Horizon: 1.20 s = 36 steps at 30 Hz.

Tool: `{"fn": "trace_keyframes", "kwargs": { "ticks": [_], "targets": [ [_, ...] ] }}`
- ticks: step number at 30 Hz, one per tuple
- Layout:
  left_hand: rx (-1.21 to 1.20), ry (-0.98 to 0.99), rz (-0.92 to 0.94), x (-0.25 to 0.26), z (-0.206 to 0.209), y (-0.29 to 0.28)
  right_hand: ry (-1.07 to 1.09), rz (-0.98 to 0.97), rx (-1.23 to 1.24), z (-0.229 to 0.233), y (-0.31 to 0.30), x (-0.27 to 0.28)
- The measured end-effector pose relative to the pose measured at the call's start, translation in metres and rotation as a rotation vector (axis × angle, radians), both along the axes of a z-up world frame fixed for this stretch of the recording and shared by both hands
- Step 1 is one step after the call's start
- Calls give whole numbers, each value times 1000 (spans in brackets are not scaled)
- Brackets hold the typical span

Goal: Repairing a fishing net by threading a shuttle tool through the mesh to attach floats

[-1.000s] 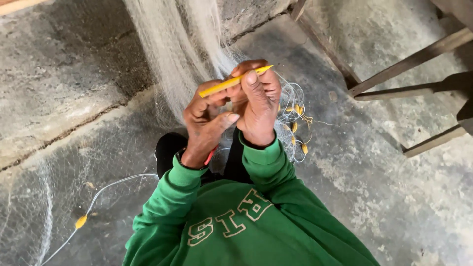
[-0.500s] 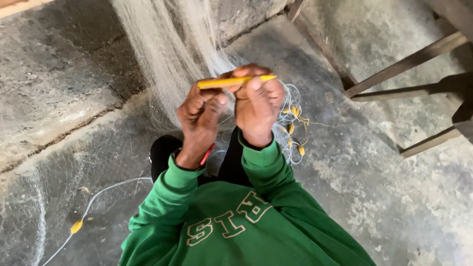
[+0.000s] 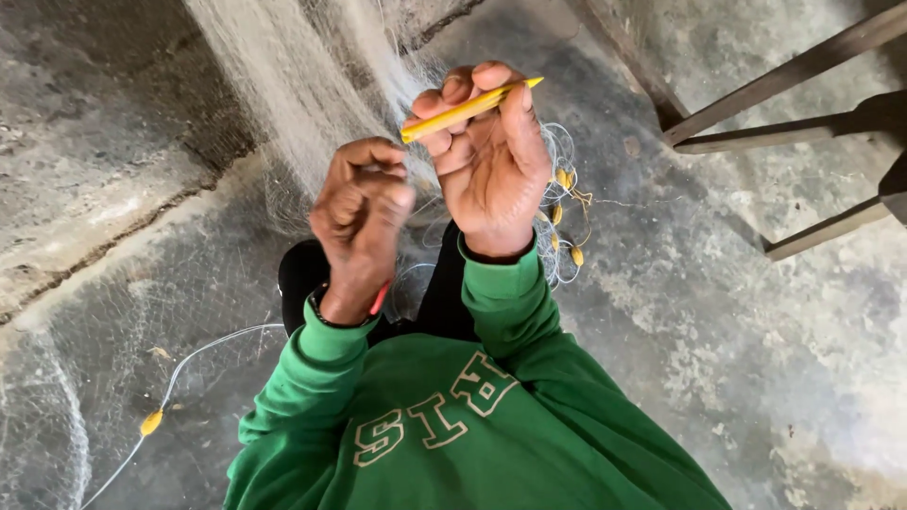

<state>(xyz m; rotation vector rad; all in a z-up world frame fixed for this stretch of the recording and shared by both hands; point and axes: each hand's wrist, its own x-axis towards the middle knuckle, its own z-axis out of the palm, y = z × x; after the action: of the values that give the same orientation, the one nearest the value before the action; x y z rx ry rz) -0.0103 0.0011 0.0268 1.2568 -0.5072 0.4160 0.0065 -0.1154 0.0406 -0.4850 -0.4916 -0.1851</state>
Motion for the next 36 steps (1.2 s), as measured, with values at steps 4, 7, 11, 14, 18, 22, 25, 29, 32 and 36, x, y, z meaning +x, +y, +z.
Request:
{"fn": "trace_keyframes", "kwargs": {
  "ticks": [4,7,11,14,18,22,25,29,32,36],
  "targets": [
    [141,-191,69,3,1,-4,-106,-145,-87,15,17,-5],
    [244,-235,95,0,7,-7,-107,-362,-241,12,23,-9],
    [212,-205,95,1,5,-10,-254,-465,-310,18,27,-7],
    [154,-181,-12,3,3,-5,-258,-517,-280,22,21,-6],
    [1,-93,-220,2,10,5,-291,-533,-224,27,8,-7],
    [-111,40,-262,3,-1,9,-289,-533,-186,28,-11,-13],
    [-264,66,-342,4,-5,11,-346,-318,-150,28,-18,-19],
    [-238,80,-313,-3,-1,10,-250,-223,-77,24,-15,-21],
    [-122,16,-202,-7,3,8,-201,-61,63,22,-12,-19],
    [54,-107,-104,-7,4,9,-152,1,72,16,-4,-21]
  ]
}}
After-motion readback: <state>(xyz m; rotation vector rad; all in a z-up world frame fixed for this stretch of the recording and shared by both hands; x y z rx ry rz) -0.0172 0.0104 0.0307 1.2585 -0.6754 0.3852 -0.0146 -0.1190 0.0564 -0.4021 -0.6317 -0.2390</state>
